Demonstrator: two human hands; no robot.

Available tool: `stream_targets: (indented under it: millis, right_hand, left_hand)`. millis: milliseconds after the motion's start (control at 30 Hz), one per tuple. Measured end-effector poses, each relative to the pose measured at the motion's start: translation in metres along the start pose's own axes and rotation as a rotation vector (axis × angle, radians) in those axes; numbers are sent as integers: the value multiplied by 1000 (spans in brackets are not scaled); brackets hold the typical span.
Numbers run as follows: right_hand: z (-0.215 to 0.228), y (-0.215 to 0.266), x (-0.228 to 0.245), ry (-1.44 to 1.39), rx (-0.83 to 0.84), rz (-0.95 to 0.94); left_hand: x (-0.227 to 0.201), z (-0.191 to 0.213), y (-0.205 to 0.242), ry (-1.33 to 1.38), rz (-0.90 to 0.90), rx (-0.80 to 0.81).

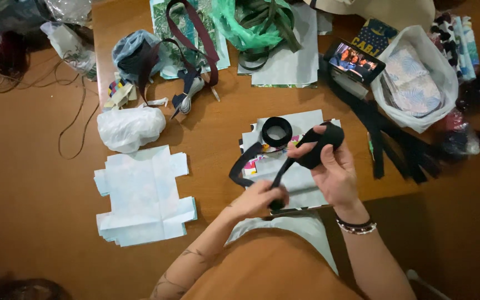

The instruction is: Organizing and arranging fabric pieces and straps on a template for sewing

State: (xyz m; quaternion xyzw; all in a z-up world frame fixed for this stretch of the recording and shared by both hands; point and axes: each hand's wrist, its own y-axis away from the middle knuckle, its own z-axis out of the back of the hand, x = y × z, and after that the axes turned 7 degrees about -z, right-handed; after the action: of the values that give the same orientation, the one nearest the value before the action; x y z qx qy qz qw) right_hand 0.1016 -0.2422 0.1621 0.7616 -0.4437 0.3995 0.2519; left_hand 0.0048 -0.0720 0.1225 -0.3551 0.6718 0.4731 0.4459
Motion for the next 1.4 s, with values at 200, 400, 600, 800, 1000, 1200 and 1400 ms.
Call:
stream_targets:
  millis: [200,400,600,800,1000,1200,1400]
  right_hand:
    - [-2,9,20,-161,-1,-35]
    - [-3,-4,37,-329,-13,-88]
    - [1,-13,-10,208,19,33]
    - [9,7,-25,543,171,-123]
    - [50,-14,-34,-505,-266,-307]
    - [90,-26,-37,-665,-424,-533]
    - [142,-27,-36,-597,-224,-704]
  left_hand:
    - [41,10,-16,-428,-376,-638]
    - [-52,-3,25,-386,-265,15]
    - [-32,-11,27,313,-361,389]
    - [-99,2,55,524,-207,21]
    - [-84,40,54,-219,-216,396]
    - [-98,38,57,-346,-48,455]
    - [-61,59,44,-553,79,177]
